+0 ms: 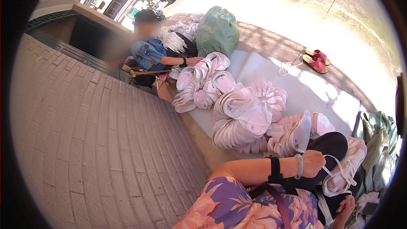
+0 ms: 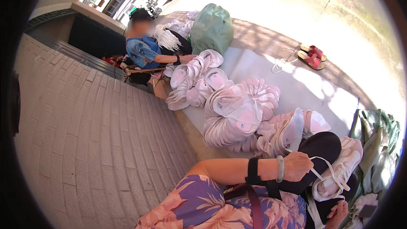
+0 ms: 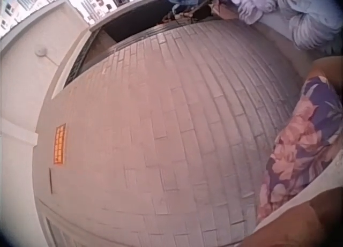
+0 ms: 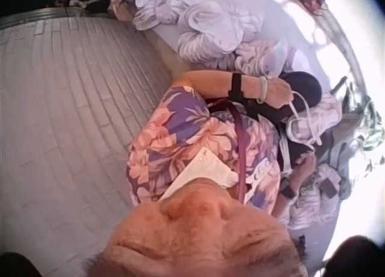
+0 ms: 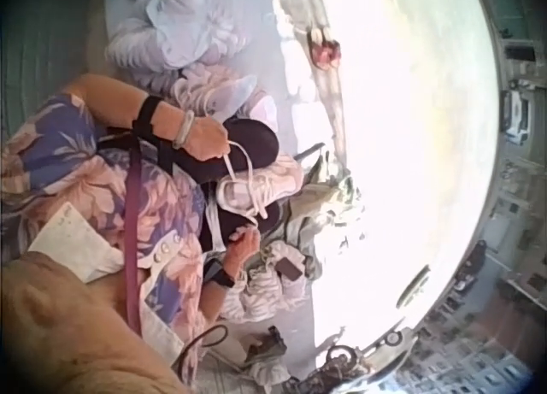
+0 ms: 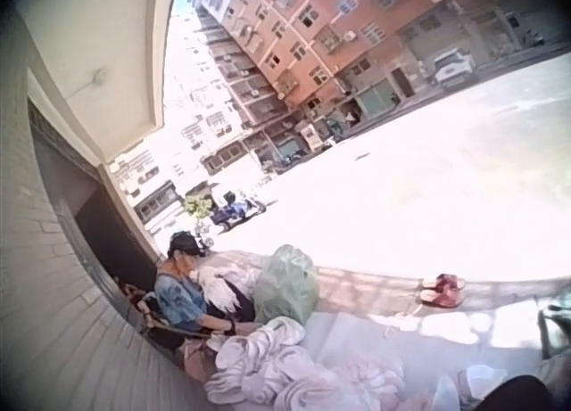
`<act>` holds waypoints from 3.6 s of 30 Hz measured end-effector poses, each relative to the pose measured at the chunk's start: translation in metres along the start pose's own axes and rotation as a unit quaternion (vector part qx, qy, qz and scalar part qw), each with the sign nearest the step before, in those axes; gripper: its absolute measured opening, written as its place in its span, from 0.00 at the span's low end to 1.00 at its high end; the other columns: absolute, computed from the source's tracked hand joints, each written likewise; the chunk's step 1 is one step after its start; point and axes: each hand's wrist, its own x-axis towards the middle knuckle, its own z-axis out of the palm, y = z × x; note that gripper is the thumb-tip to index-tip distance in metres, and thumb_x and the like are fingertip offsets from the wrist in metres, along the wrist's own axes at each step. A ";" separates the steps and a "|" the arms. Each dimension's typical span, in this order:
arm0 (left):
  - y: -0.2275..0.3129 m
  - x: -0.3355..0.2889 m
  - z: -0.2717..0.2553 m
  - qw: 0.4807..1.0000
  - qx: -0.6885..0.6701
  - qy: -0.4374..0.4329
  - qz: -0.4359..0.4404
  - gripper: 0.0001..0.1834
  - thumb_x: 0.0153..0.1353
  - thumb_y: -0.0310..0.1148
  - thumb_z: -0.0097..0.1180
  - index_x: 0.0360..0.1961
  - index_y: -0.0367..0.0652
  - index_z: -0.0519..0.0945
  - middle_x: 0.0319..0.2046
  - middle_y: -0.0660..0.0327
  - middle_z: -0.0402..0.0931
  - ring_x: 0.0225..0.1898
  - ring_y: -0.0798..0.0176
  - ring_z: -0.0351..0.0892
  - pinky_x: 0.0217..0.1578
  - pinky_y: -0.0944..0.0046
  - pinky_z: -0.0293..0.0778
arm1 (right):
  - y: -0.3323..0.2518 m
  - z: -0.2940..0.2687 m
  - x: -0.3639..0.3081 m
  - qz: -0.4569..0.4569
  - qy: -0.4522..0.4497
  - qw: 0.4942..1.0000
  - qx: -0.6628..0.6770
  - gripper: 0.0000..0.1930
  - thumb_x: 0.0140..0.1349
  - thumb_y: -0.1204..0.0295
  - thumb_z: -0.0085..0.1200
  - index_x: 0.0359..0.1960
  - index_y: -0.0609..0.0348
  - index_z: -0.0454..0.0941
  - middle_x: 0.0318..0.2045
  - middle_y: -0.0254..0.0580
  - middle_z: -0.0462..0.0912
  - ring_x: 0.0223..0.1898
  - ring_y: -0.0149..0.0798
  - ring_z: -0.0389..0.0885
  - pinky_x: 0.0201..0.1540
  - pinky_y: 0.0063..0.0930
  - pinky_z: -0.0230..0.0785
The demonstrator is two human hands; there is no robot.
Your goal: The person is lacing white and pink sneakers.
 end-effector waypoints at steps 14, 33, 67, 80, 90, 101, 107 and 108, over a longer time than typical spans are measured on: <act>-0.075 -0.069 0.022 0.978 0.166 0.009 -0.123 0.06 0.45 0.29 0.52 0.23 0.38 0.77 0.23 0.51 0.77 0.29 0.51 0.80 0.30 0.56 0.74 | -0.112 0.069 -0.057 0.072 -0.126 0.983 -0.116 0.08 0.60 0.69 0.46 0.29 0.61 0.73 0.25 0.38 0.73 0.29 0.33 0.73 0.30 0.24 0.67; -0.088 -0.062 0.028 0.981 0.088 -0.107 -0.136 0.08 0.45 0.28 0.51 0.25 0.42 0.81 0.30 0.52 0.78 0.37 0.52 0.78 0.38 0.58 0.73 | -0.070 0.038 -0.025 0.122 -0.062 0.991 -0.005 0.10 0.59 0.68 0.51 0.40 0.59 0.73 0.32 0.38 0.77 0.34 0.33 0.75 0.30 0.25 0.68; -0.046 0.000 0.018 0.888 -0.324 -0.296 -0.135 0.09 0.48 0.30 0.51 0.15 0.39 0.77 0.11 0.60 0.76 0.08 0.67 0.71 0.10 0.67 0.67 | -0.084 0.052 -0.025 0.155 -0.043 0.986 0.034 0.07 0.58 0.72 0.48 0.37 0.60 0.73 0.27 0.40 0.73 0.27 0.34 0.72 0.28 0.26 0.65; -0.044 -0.005 0.028 0.911 -0.284 -0.263 -0.143 0.09 0.46 0.30 0.53 0.13 0.40 0.78 0.13 0.57 0.77 0.10 0.60 0.75 0.11 0.63 0.71 | -0.076 0.045 -0.030 0.010 -0.082 0.980 -0.182 0.10 0.55 0.76 0.50 0.39 0.61 0.73 0.34 0.38 0.75 0.31 0.33 0.73 0.32 0.27 0.68; -0.052 0.004 0.030 0.923 -0.268 -0.268 -0.063 0.13 0.52 0.33 0.51 0.15 0.37 0.77 0.17 0.58 0.79 0.18 0.58 0.79 0.22 0.60 0.75 | -0.068 0.041 -0.006 0.118 -0.099 0.984 0.086 0.10 0.59 0.68 0.49 0.41 0.55 0.74 0.32 0.40 0.77 0.32 0.36 0.75 0.32 0.29 0.69; -0.056 0.014 0.061 0.913 -0.292 -0.279 -0.062 0.08 0.46 0.28 0.51 0.13 0.41 0.77 0.12 0.58 0.76 0.10 0.60 0.74 0.12 0.62 0.70 | -0.027 -0.013 0.005 0.123 -0.132 0.973 0.142 0.12 0.61 0.63 0.49 0.43 0.52 0.74 0.32 0.43 0.78 0.33 0.39 0.76 0.33 0.31 0.70; -0.036 -0.012 0.013 0.924 -0.289 -0.224 -0.114 0.08 0.43 0.28 0.52 0.11 0.42 0.76 0.10 0.59 0.75 0.07 0.61 0.72 0.09 0.62 0.68 | -0.031 -0.001 -0.008 0.127 -0.114 0.976 0.136 0.09 0.60 0.66 0.49 0.40 0.53 0.74 0.31 0.41 0.77 0.32 0.36 0.75 0.32 0.29 0.69; -0.032 -0.010 0.010 0.925 -0.273 -0.235 -0.119 0.09 0.44 0.28 0.50 0.12 0.41 0.76 0.10 0.59 0.75 0.08 0.64 0.71 0.10 0.66 0.68 | -0.030 -0.001 -0.012 0.124 -0.102 0.977 0.140 0.09 0.60 0.67 0.49 0.40 0.53 0.74 0.31 0.40 0.77 0.31 0.36 0.75 0.32 0.28 0.69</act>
